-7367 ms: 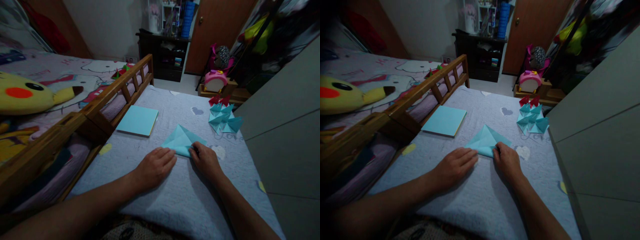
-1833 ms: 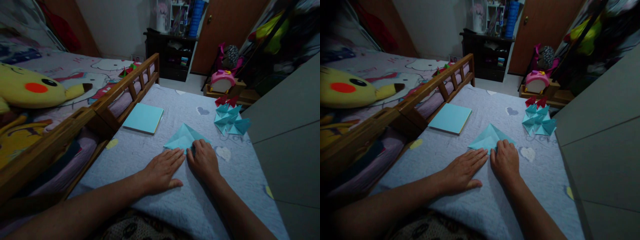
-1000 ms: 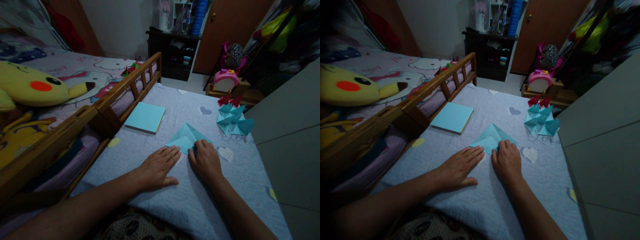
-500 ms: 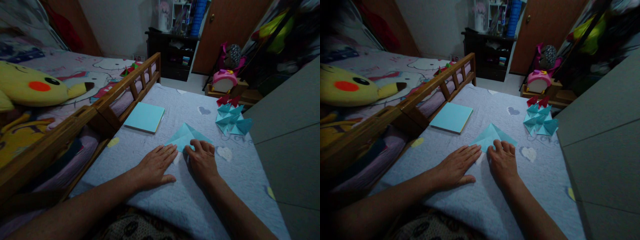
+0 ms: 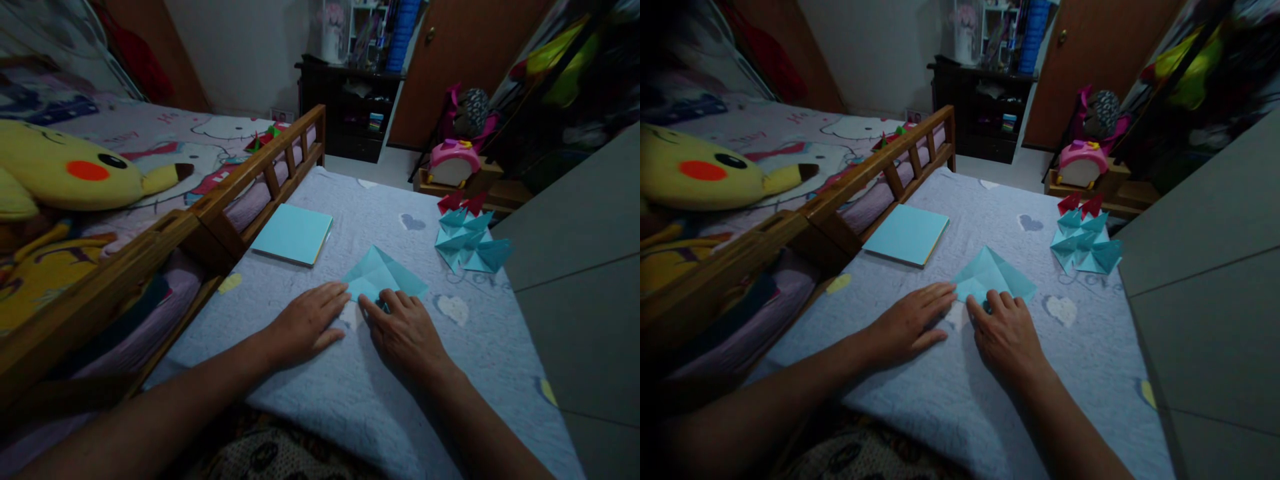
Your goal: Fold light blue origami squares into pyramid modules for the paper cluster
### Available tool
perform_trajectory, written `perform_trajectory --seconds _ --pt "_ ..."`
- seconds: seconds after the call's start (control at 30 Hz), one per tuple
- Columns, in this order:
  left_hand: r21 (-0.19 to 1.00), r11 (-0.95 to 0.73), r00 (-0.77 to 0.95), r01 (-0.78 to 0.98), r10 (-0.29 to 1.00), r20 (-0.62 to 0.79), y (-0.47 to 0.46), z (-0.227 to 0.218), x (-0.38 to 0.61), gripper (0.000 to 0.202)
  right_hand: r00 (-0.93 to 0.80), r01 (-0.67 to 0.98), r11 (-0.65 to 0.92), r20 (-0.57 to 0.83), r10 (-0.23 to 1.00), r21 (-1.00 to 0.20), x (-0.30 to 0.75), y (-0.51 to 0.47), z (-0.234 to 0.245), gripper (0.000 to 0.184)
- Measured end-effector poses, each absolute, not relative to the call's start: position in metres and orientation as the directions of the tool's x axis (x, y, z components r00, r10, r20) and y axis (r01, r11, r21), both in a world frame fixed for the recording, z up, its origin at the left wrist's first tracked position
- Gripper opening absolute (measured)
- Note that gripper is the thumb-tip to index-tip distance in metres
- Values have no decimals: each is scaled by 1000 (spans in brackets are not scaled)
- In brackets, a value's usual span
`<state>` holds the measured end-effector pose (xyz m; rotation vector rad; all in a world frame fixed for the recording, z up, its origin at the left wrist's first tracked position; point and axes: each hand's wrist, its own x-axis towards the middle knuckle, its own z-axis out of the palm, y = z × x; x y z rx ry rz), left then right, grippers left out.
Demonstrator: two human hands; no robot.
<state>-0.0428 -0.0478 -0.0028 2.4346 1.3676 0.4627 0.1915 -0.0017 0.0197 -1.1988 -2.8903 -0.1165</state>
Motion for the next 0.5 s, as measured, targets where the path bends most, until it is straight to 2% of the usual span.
perform_trajectory --seconds 0.07,0.2,0.33,0.5 --pt "479 -404 365 779 914 178 -42 0 -46 44 -698 716 695 20 716 61 190 -3 21 38" --pt "559 -248 207 791 969 137 -30 6 -44 22 -679 734 678 -2 735 31 187 -5 23 43" --pt "523 -196 173 829 980 94 -21 9 -38 6 -675 737 675 -21 738 35 184 -6 25 48" --pt "490 -156 148 858 987 55 -17 10 -33 4 -673 737 674 -42 738 51 181 -7 29 48"
